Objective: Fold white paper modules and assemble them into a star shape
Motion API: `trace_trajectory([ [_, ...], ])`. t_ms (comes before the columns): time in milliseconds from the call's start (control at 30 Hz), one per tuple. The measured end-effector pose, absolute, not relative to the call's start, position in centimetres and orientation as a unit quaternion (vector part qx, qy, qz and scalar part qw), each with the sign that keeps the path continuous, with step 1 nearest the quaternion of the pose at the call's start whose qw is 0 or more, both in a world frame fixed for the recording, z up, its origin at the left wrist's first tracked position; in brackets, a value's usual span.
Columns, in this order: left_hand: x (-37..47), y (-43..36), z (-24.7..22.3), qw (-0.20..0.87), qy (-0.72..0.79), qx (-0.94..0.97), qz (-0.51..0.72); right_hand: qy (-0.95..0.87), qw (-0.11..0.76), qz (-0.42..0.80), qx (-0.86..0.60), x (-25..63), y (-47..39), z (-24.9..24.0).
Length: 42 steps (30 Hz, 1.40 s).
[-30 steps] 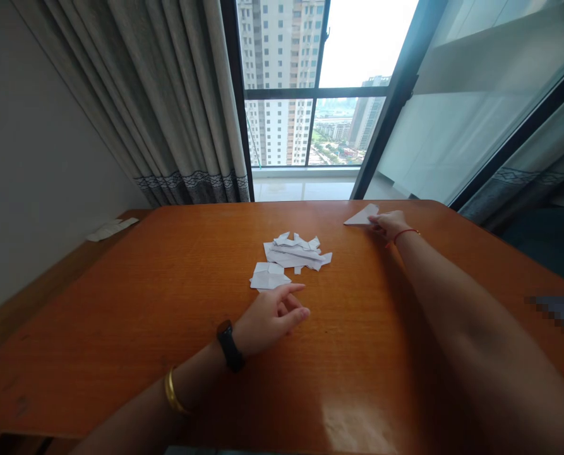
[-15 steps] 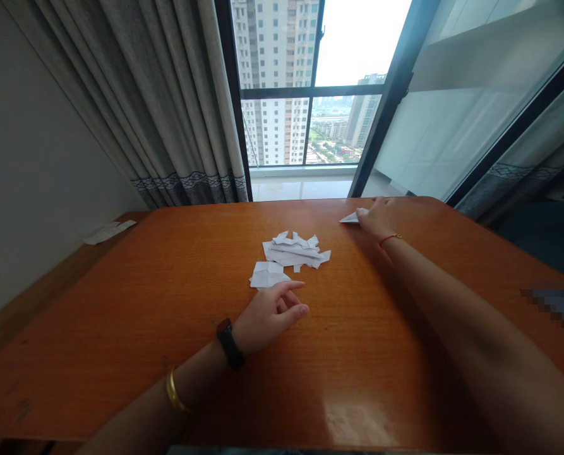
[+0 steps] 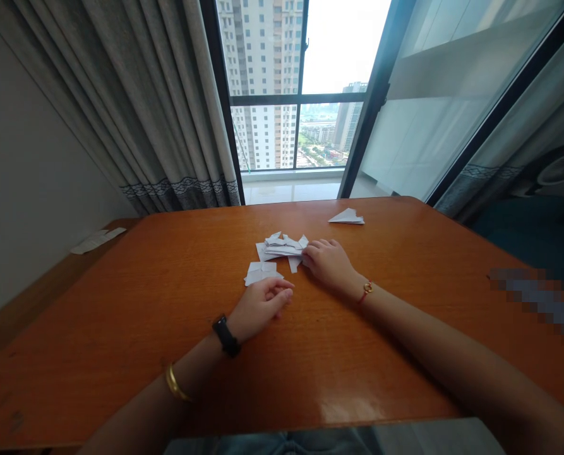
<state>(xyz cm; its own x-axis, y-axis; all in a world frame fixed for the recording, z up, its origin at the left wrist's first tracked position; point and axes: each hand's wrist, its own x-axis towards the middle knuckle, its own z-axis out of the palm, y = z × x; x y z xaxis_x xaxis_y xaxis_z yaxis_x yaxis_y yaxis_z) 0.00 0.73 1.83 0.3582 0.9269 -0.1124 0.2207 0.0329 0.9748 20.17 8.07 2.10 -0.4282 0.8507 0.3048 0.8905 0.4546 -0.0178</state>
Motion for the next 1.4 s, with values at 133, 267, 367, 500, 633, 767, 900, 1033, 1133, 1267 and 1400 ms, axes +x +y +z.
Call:
trace_trajectory([
  [133,-0.1,1.2,1.5,0.561,0.467,0.564,0.385,-0.797,0.333,0.021,-0.504,20.3,7.2,3.3],
  [267,-0.3,1.4,1.8,0.591,0.437,0.499,0.46,-0.705,0.437,0.343,-0.44,19.4,5.8,4.6],
  [367,-0.1,1.3,2.2,0.633,0.41,0.471,0.458,-0.692,0.375,0.464,-0.406,18.7,5.2,4.8],
  [500,0.0,1.3,2.5,0.625,0.451,0.38,0.512,-0.775,0.319,0.312,-0.447,19.5,6.7,3.7],
  [633,-0.3,1.6,2.5,0.636,0.455,0.301,0.546,-0.848,0.217,0.02,-0.483,21.3,9.1,1.8],
  [767,-0.6,1.8,2.2,0.664,0.43,0.298,0.534,-0.876,0.136,-0.019,-0.462,21.7,9.8,0.8],
  [900,-0.5,2.0,2.1,0.689,0.39,0.278,0.543,-0.85,0.196,0.02,-0.488,21.2,9.1,1.5],
  [1033,-0.4,2.1,1.9,0.69,0.396,0.231,0.56,-0.752,0.371,0.18,-0.515,20.1,7.2,3.1],
  [1133,-0.2,2.0,1.9,0.708,0.386,0.228,0.546,-0.706,0.435,0.297,-0.474,18.3,5.0,4.0],
  [1267,0.2,1.3,2.3,0.749,0.326,0.252,0.519,-0.683,0.372,0.432,-0.457,16.2,2.8,4.0],
  [1400,0.8,0.7,2.7,0.743,0.292,0.318,0.511,-0.669,0.3,0.528,-0.428,15.8,2.4,3.6],
])
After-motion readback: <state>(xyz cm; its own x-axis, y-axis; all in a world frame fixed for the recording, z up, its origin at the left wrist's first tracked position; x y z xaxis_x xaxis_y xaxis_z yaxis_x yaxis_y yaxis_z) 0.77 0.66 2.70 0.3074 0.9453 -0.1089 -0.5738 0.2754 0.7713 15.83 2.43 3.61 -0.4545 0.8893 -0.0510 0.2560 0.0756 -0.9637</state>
